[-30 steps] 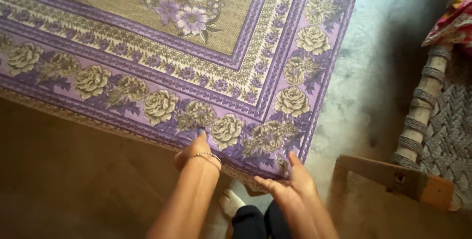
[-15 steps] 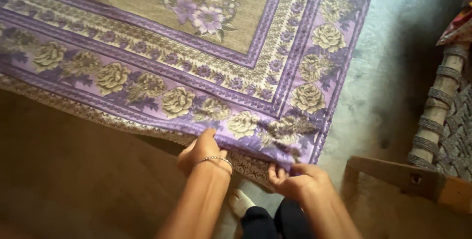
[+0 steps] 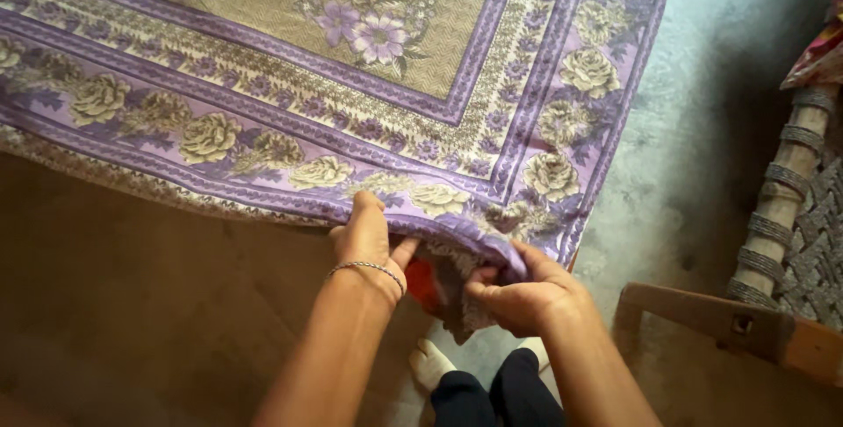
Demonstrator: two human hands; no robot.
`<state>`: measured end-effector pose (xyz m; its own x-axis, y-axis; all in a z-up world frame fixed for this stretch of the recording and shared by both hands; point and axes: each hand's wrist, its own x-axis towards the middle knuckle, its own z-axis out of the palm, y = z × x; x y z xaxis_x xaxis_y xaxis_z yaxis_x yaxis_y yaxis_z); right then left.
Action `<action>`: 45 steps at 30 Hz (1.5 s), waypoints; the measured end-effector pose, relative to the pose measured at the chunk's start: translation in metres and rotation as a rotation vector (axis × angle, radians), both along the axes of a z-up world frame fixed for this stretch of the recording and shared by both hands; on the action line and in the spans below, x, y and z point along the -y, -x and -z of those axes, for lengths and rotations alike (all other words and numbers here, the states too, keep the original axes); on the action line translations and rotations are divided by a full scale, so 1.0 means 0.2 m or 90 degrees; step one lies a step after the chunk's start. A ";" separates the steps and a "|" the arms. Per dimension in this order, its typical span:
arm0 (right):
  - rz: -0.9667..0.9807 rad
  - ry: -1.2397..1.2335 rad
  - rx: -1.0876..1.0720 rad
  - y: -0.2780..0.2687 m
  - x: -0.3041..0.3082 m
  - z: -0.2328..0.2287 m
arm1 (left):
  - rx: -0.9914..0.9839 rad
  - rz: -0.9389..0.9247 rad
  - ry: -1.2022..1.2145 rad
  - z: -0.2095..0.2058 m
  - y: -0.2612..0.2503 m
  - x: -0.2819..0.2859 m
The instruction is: The person smooths and adjusts a purple floral-patterned bedsheet on a bed, pulling the edges and tucking them under the mattress. The person repeatedly walks around the bed to align and flatten the sheet by hand.
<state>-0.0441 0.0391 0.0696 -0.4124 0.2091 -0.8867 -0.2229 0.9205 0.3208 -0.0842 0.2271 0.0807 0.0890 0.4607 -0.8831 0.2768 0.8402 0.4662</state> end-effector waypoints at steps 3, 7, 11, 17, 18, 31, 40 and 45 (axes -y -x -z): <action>-0.059 -0.065 0.163 0.00 0.04 0.01 | 0.026 0.042 0.049 0.04 0.00 -0.01; -0.200 0.011 0.378 0.07 0.04 -0.10 | 0.099 0.076 0.135 0.09 0.01 0.02; -0.121 0.066 0.307 0.15 0.09 -0.11 | 0.028 0.038 0.186 0.12 0.05 0.03; -0.410 0.335 0.413 0.35 0.33 0.03 | -0.034 -0.021 0.050 0.08 0.11 0.09; -0.483 0.417 0.427 0.39 0.35 0.05 | -0.026 -0.020 0.054 0.06 0.12 0.10; -0.837 0.110 0.632 0.39 0.52 0.23 | 0.031 -0.044 0.001 0.00 0.12 0.23; -0.742 0.087 0.799 0.33 0.53 0.15 | 0.107 -0.202 -0.015 0.01 0.12 0.30; -0.706 -0.027 0.849 0.34 0.62 0.19 | 0.229 -0.164 0.108 0.07 0.26 0.24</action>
<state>-0.1113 -0.0852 0.0324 0.5870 0.3873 -0.7110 -0.8017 0.1554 -0.5772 -0.1363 0.1793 0.0659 0.3055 0.3593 -0.8818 -0.1042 0.9331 0.3441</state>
